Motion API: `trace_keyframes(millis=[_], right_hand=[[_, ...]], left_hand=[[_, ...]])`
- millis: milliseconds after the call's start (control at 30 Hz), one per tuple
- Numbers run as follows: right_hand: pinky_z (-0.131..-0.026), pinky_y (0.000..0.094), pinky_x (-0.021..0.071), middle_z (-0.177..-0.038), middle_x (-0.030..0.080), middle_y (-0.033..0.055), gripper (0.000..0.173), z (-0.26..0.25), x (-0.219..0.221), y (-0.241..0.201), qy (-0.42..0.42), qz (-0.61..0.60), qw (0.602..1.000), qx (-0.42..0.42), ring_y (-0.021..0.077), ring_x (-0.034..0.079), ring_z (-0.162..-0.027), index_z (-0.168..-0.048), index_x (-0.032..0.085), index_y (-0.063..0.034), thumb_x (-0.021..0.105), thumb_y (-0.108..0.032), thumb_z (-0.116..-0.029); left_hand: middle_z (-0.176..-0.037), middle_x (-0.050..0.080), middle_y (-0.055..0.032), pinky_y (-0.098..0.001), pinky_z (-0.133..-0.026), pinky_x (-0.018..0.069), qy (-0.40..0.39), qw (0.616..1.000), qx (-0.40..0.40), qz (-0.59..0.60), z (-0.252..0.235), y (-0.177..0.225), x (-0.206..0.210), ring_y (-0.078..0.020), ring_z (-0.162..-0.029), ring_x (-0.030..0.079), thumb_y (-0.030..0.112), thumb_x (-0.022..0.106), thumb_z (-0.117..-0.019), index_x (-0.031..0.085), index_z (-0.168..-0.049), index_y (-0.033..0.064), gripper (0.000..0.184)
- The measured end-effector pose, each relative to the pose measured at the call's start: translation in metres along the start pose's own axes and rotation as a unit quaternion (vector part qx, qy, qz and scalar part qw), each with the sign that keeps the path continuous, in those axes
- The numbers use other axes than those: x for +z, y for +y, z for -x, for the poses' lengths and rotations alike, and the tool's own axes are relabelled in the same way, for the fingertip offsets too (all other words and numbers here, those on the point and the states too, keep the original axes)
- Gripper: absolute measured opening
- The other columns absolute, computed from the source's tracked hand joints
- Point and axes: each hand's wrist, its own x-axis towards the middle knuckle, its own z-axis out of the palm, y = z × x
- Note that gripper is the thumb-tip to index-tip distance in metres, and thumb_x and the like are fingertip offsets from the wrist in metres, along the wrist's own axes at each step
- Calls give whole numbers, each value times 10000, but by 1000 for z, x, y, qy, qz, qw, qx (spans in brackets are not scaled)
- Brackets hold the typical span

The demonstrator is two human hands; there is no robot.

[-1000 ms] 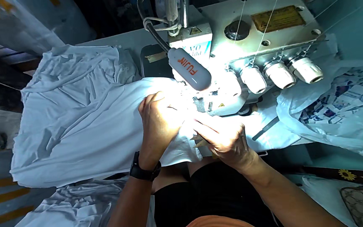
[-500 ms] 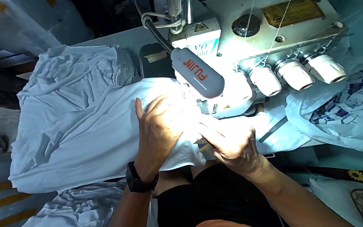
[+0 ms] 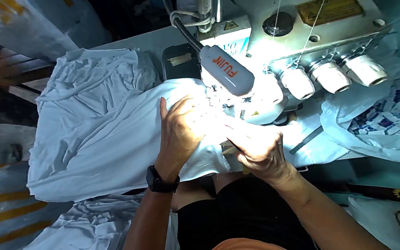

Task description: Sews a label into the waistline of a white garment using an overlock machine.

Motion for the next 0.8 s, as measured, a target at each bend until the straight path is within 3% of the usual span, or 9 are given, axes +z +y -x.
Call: trace_keyframes(millis=[100, 233, 333, 467, 533, 600, 667, 733, 800], right_hand=[[-540, 346, 482, -1122, 742, 192, 195, 6, -1, -3, 9, -20, 1000, 18, 262, 681, -726, -950, 801, -67, 611, -77, -906], [-487, 305, 422, -1039, 703, 199, 167, 2, -1, -5, 25, -34, 999, 30, 204, 591, -632, -850, 776, -67, 614, -70, -890], [-487, 290, 407, -1026, 693, 183, 175, -1, 1, -6, 25, -39, 998, 42, 182, 570, -628, -890, 794, -78, 619, -86, -897], [-506, 319, 476, -1034, 674, 203, 167, -6, 7, -8, 18, -53, 995, 83, 231, 636, -688, -954, 801, -66, 664, -126, -880], [-516, 327, 482, -1032, 658, 212, 202, -9, 11, -11, 16, -52, 993, 105, 246, 639, -702, -995, 809, -77, 698, -182, -863], [-518, 328, 462, -1050, 644, 219, 253, -9, 13, -15, 8, -40, 992, 120, 245, 629, -711, -1045, 810, -100, 715, -223, -845], [-551, 311, 479, -1075, 653, 208, 278, -6, 14, -19, 20, -46, 991, 123, 226, 634, -745, -1092, 809, -120, 720, -225, -851], [-580, 283, 479, -999, 651, 173, 177, -2, 12, -21, 52, -82, 989, 112, 189, 603, -746, -1000, 797, -65, 715, -179, -892], [-588, 259, 472, -854, 639, 137, 180, 2, 4, -19, 72, -116, 985, 104, 155, 588, -706, -790, 709, -20, 680, -142, -919]], left_hand=[[-1197, 728, -86, -659, -1167, 267, -3, 1000, 0, 12, 0, -3, 0, -273, -1305, 593, 128, 729, -857, 810, -1033, 108, 195], [-1194, 729, -75, -673, -1164, 262, -9, 1000, -2, 17, -1, -5, 0, -263, -1301, 597, 135, 724, -859, 811, -1029, 115, 192], [-1181, 738, -67, -673, -1149, 280, -2, 1000, -7, 12, -2, -8, 1, -263, -1284, 610, 137, 721, -851, 817, -1004, 118, 182], [-1322, 676, -128, -586, -1167, 330, -53, 998, 0, 31, -9, -10, -12, -301, -1361, 545, 33, 733, -832, 772, -1073, 11, 246], [-1285, 682, -159, -553, -1124, 385, -38, 999, 5, 27, -23, -15, -11, -322, -1293, 592, -3, 729, -834, 748, -1095, -4, 262], [-1174, 736, -153, -515, -1055, 451, 12, 1000, -4, 3, -44, -27, 0, -288, -1185, 668, 76, 727, -864, 776, -1018, 14, 173], [-1148, 740, -161, -446, -1015, 487, 49, 998, -41, -2, -59, -32, 4, -267, -1136, 680, 106, 721, -878, 781, -1011, 13, 173], [-1179, 722, -190, -416, -1024, 487, 75, 993, -94, -3, -65, -32, 3, -279, -1158, 668, 126, 698, -907, 777, -1036, -7, 201], [-1240, 697, -206, -414, -1050, 477, 87, 985, -148, -5, -57, -27, 1, -292, -1206, 647, 140, 678, -933, 766, -1074, -22, 232]])
